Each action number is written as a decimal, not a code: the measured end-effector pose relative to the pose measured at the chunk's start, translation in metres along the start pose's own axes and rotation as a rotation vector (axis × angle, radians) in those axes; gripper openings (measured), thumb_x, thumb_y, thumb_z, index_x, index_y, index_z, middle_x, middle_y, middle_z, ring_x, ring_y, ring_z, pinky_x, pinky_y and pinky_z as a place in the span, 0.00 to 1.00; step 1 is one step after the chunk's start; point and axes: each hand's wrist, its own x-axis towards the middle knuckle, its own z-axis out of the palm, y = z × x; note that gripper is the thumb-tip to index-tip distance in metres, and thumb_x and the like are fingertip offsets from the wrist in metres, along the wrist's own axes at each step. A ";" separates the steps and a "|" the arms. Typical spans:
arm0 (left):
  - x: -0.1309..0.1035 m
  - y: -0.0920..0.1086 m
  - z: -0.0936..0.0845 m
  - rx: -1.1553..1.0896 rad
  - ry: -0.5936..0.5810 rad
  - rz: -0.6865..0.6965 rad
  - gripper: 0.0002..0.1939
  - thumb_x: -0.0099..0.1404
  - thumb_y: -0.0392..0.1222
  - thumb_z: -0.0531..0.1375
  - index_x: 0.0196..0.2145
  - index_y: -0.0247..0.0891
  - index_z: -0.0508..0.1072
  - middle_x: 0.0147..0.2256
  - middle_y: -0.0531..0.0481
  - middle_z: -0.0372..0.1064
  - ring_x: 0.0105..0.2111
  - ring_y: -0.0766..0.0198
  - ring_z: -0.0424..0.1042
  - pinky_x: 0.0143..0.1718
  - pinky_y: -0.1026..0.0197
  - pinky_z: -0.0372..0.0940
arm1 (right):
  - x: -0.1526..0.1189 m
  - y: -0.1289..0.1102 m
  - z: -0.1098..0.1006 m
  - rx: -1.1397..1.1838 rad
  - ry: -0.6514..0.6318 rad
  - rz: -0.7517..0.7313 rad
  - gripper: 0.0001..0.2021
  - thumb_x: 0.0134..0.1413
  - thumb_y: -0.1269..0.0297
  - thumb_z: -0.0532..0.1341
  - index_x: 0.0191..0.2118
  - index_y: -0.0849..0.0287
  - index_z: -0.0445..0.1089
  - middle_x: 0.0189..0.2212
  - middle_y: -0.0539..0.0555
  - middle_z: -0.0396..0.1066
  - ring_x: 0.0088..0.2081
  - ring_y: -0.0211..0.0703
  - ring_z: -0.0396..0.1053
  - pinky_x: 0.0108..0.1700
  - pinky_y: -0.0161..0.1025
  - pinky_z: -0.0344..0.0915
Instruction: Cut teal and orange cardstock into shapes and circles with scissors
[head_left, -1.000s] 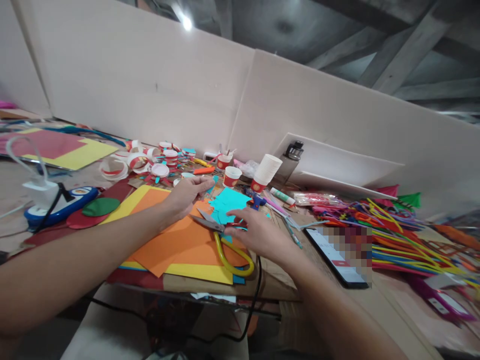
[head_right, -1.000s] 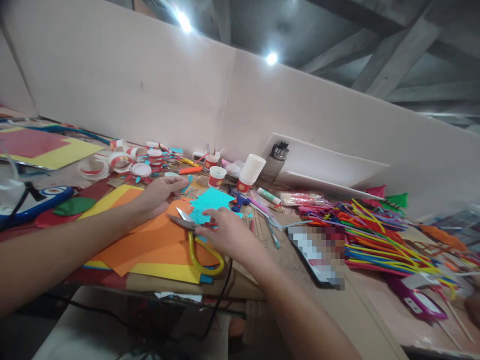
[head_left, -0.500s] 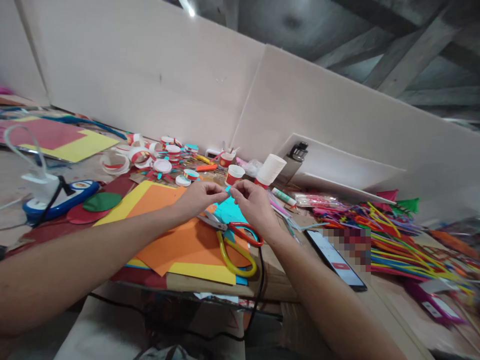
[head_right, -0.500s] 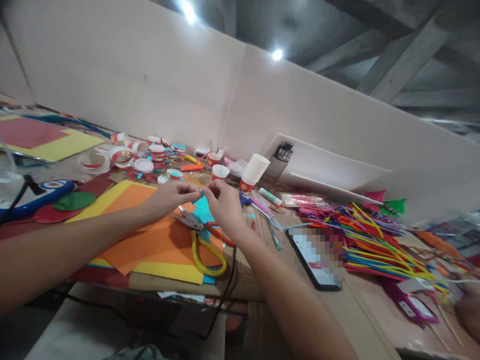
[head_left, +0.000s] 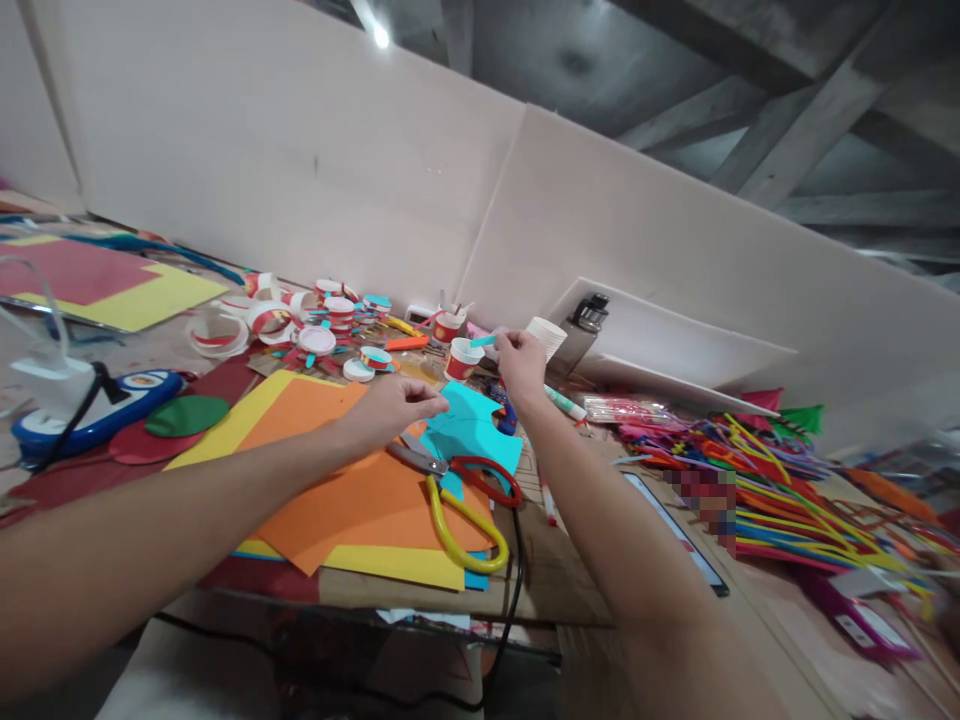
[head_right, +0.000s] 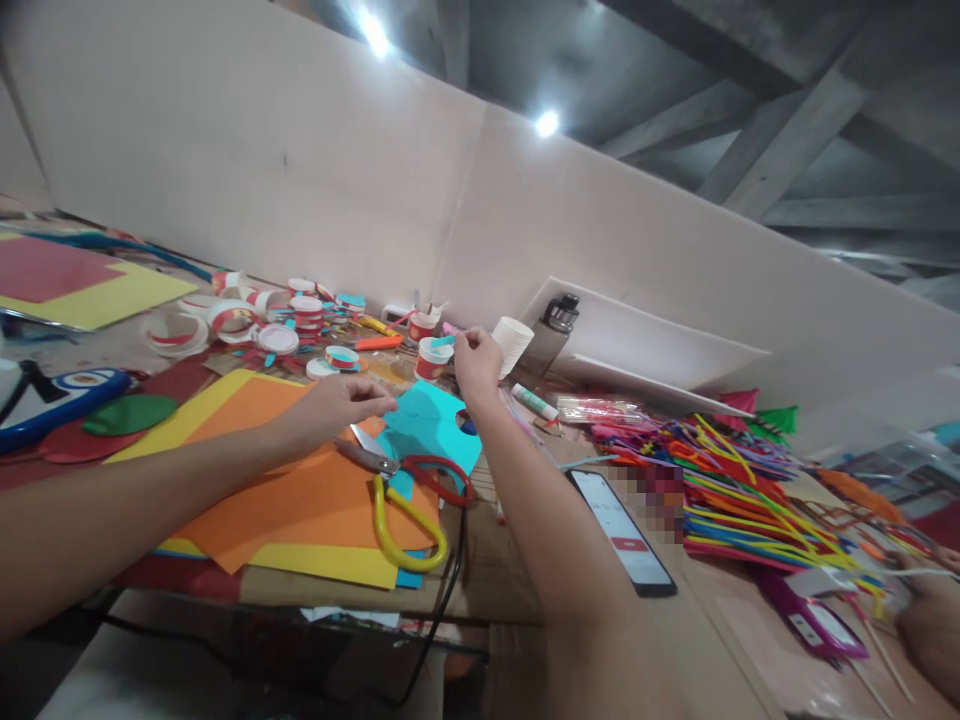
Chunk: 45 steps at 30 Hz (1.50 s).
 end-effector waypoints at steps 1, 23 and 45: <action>0.000 0.000 0.000 -0.002 0.000 0.001 0.15 0.56 0.51 0.60 0.27 0.36 0.76 0.30 0.50 0.73 0.34 0.61 0.69 0.36 0.62 0.62 | 0.004 0.001 0.003 -0.024 0.032 0.018 0.13 0.52 0.59 0.53 0.31 0.62 0.70 0.29 0.55 0.73 0.31 0.42 0.68 0.34 0.36 0.60; 0.005 -0.003 -0.007 0.039 0.045 0.009 0.16 0.57 0.52 0.60 0.29 0.35 0.77 0.29 0.50 0.74 0.32 0.61 0.70 0.35 0.62 0.61 | 0.016 0.006 0.027 -0.278 -0.064 0.055 0.10 0.48 0.68 0.58 0.34 0.64 0.75 0.32 0.61 0.75 0.36 0.48 0.70 0.40 0.40 0.62; 0.005 0.001 -0.012 0.112 0.138 0.010 0.16 0.55 0.52 0.61 0.26 0.34 0.76 0.23 0.52 0.70 0.25 0.67 0.64 0.31 0.63 0.59 | -0.063 -0.005 0.020 -0.576 -0.611 -0.170 0.05 0.45 0.65 0.67 0.27 0.61 0.74 0.31 0.60 0.76 0.33 0.47 0.72 0.36 0.38 0.63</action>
